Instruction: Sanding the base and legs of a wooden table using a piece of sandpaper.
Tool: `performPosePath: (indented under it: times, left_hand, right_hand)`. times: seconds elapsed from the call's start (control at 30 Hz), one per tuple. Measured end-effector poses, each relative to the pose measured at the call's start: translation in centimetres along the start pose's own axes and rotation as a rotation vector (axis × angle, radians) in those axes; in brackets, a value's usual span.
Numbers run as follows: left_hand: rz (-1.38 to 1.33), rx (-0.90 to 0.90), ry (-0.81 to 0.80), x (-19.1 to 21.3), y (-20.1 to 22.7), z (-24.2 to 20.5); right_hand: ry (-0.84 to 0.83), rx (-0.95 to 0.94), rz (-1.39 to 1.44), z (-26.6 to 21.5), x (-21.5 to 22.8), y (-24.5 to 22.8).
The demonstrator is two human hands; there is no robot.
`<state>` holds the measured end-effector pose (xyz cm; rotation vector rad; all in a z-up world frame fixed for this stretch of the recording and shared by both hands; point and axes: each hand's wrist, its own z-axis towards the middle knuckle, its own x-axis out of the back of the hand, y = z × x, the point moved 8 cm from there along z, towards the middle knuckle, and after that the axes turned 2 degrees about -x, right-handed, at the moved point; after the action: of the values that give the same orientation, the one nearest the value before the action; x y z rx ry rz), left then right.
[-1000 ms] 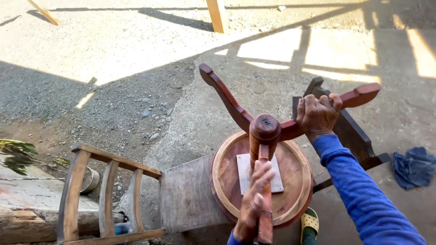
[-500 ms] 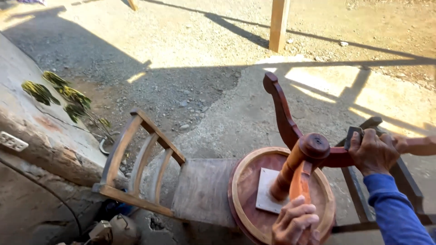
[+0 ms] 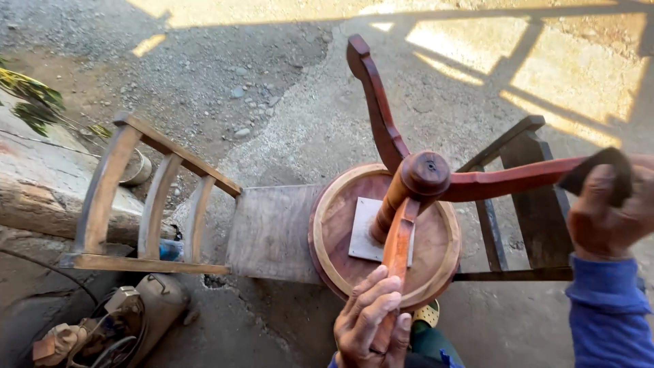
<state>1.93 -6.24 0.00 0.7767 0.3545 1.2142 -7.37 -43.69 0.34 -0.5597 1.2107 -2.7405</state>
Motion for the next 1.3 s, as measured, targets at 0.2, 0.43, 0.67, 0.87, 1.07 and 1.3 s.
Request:
performPosePath:
  times: [0.2,0.43,0.67,0.87,1.07,1.3]
  left_hand:
    - [0.055,0.111,0.028,-0.2,-0.2,0.2]
    - [0.231,0.304,0.149,0.2,-1.7,-4.7]
    - [0.331,0.332,0.065,0.3,0.6,-1.0]
    - [0.346,0.287,0.219,-0.8,0.2,1.4]
    - [0.534,0.293,0.313,-1.5,0.1,2.8]
    - [0.675,0.310,0.640,-2.6,0.7,-2.3]
  right_hand:
    - [-0.301,-0.174,0.116,2.6,2.9,7.1]
    - [-0.254,0.203,-0.163,5.2,2.1,11.3]
    - [-0.308,0.121,-0.198,5.4,0.7,12.7]
    - [-0.357,0.132,-0.161,8.7,-1.1,13.4]
    - [-0.359,0.212,-0.182,10.7,-2.1,14.1]
    - [-0.359,0.459,-0.182,9.0,-0.2,10.8]
